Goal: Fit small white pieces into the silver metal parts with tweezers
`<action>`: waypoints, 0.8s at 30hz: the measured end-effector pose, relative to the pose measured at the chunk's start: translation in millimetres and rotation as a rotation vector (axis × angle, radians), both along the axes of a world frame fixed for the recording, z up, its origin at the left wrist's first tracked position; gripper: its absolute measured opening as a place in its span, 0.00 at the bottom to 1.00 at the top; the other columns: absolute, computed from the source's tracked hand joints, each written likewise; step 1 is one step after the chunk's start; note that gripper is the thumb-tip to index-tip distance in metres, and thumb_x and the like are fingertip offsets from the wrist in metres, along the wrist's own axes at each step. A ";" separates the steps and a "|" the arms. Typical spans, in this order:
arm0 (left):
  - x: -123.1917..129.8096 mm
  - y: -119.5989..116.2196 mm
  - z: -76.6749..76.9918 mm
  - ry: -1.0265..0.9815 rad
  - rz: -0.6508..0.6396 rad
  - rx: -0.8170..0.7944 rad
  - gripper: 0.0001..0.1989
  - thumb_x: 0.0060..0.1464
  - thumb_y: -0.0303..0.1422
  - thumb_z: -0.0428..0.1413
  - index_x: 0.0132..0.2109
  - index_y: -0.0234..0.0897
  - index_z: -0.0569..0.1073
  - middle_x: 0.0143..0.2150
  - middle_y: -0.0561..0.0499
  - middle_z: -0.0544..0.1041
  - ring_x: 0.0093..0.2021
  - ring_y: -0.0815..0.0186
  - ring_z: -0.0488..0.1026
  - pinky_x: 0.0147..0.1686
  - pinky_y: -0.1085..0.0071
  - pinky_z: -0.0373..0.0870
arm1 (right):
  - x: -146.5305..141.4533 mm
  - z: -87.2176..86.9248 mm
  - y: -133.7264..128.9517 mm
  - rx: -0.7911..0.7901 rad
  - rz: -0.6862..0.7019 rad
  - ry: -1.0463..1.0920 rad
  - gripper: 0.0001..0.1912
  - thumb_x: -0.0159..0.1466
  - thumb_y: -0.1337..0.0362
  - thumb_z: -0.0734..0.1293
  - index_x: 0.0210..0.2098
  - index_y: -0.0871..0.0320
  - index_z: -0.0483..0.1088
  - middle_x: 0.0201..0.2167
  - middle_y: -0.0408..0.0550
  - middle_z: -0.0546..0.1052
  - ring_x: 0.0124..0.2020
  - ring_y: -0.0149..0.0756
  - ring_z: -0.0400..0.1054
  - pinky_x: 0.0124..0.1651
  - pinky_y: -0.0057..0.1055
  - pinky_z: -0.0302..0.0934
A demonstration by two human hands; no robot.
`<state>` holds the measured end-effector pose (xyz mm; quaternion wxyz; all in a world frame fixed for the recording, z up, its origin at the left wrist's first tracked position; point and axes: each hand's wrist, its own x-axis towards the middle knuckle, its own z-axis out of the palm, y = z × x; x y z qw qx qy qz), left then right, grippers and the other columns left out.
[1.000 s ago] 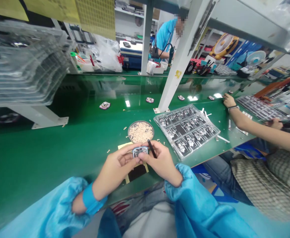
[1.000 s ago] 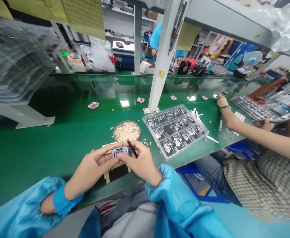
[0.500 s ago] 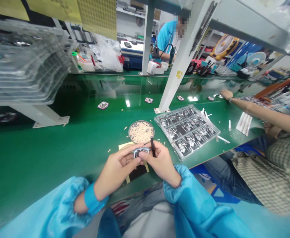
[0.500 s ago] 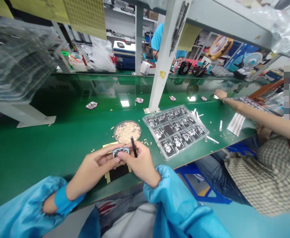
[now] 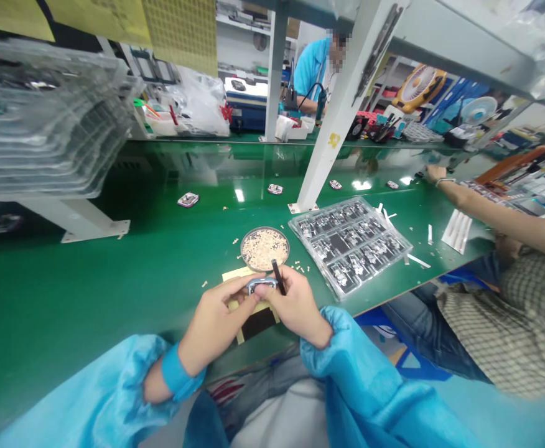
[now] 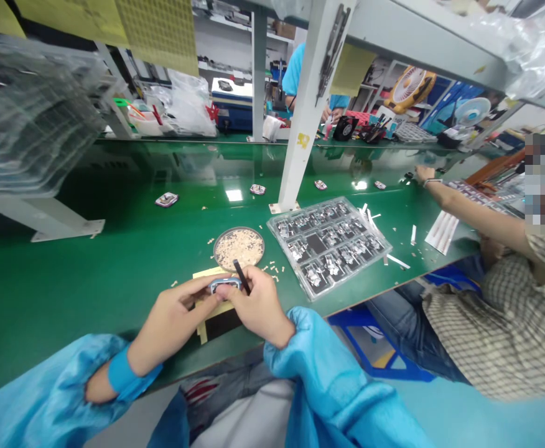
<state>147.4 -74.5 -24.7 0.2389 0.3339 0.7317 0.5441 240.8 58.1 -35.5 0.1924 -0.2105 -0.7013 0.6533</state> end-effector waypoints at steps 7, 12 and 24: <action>-3.4 -0.1 -4.7 0.149 0.021 -0.010 0.16 0.59 0.37 0.57 0.52 0.40 0.80 0.50 0.48 0.82 0.46 0.58 0.78 0.45 0.66 0.75 | 2.3 1.1 10.6 0.274 -0.026 0.045 0.13 0.57 0.57 0.76 0.37 0.56 0.75 0.32 0.44 0.75 0.32 0.34 0.67 0.36 0.30 0.63; -3.6 -1.9 -5.7 0.277 0.053 -0.042 0.16 0.58 0.37 0.58 0.51 0.40 0.81 0.44 0.48 0.82 0.32 0.64 0.73 0.33 0.71 0.70 | 9.8 13.8 25.1 0.525 0.093 0.235 0.05 0.65 0.62 0.69 0.39 0.55 0.77 0.35 0.49 0.74 0.39 0.38 0.70 0.44 0.35 0.66; -4.3 -1.6 -8.6 0.327 0.020 -0.070 0.16 0.60 0.35 0.57 0.52 0.40 0.80 0.38 0.49 0.79 0.30 0.66 0.70 0.31 0.73 0.67 | 10.6 3.5 29.6 0.676 0.181 0.193 0.07 0.67 0.62 0.68 0.42 0.55 0.77 0.34 0.49 0.74 0.37 0.37 0.70 0.40 0.33 0.65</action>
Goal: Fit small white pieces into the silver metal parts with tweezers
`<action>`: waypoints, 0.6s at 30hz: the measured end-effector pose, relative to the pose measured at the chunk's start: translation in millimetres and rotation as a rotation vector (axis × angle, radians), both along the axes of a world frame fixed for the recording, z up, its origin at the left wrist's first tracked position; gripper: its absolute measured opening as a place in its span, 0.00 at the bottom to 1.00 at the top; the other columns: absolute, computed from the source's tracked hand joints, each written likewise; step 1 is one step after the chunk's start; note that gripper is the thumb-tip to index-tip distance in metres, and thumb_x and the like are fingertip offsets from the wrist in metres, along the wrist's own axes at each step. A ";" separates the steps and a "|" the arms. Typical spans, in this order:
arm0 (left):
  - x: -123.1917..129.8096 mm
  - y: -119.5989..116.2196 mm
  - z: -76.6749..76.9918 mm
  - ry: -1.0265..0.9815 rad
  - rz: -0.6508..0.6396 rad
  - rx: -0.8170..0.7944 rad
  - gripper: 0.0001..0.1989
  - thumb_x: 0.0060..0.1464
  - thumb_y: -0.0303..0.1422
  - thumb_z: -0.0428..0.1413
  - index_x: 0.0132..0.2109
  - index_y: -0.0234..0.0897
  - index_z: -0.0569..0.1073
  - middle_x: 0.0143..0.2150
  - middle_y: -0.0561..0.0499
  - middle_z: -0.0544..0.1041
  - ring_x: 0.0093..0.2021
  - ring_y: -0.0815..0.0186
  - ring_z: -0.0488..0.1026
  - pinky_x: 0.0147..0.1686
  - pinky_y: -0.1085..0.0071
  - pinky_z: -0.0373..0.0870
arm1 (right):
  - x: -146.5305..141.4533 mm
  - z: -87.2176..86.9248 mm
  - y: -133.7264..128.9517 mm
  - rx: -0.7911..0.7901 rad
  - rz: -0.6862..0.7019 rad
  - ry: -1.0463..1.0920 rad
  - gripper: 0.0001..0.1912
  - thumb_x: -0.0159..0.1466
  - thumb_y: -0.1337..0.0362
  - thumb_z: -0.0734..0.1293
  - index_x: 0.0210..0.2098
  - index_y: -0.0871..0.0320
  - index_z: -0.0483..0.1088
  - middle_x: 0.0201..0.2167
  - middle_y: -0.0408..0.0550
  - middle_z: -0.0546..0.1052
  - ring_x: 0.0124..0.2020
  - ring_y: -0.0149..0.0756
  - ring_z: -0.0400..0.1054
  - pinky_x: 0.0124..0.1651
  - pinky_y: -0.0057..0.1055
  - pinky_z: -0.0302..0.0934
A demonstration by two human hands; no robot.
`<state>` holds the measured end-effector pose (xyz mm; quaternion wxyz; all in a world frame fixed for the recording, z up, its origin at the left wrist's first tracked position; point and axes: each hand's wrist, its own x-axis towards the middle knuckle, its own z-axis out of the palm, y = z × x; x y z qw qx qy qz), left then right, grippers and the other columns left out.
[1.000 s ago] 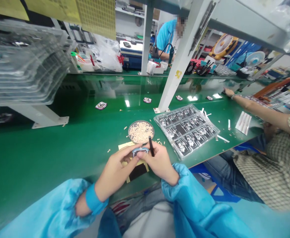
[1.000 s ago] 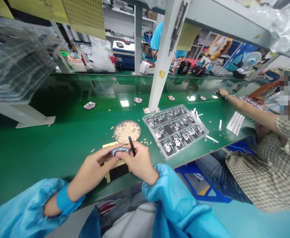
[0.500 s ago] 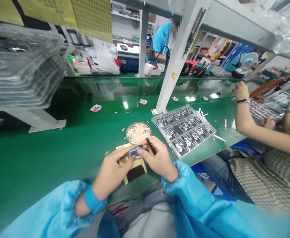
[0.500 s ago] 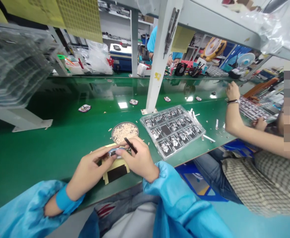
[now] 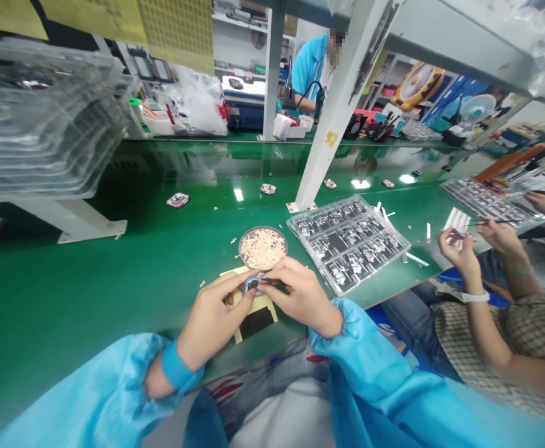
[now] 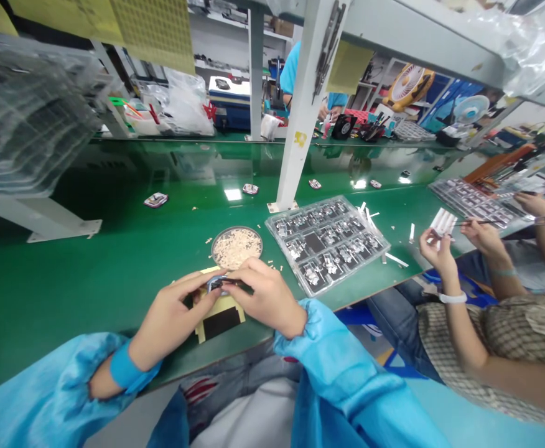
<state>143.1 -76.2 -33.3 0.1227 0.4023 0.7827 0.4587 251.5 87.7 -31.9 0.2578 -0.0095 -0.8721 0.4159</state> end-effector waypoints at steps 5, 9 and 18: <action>-2.9 -0.1 -1.9 -0.028 -0.003 -0.006 0.16 0.59 0.36 0.56 0.52 0.39 0.80 0.43 0.47 0.81 0.38 0.61 0.74 0.38 0.70 0.70 | -7.8 7.0 7.0 -0.090 0.109 -0.060 0.04 0.64 0.63 0.71 0.36 0.57 0.76 0.34 0.47 0.74 0.37 0.35 0.70 0.41 0.31 0.66; -7.5 -1.1 -7.7 -0.211 0.052 -0.003 0.18 0.58 0.39 0.57 0.52 0.37 0.80 0.43 0.46 0.82 0.38 0.59 0.76 0.37 0.67 0.72 | -20.6 11.3 23.4 -0.079 -0.039 -0.050 0.06 0.66 0.63 0.70 0.34 0.58 0.75 0.32 0.46 0.74 0.35 0.35 0.70 0.40 0.32 0.66; -10.2 -1.7 -7.4 -0.389 0.085 0.055 0.21 0.56 0.43 0.60 0.53 0.37 0.79 0.39 0.47 0.82 0.40 0.57 0.78 0.39 0.65 0.75 | -17.9 10.5 17.0 0.046 0.021 0.086 0.09 0.63 0.61 0.72 0.42 0.58 0.74 0.39 0.50 0.76 0.42 0.38 0.72 0.46 0.35 0.69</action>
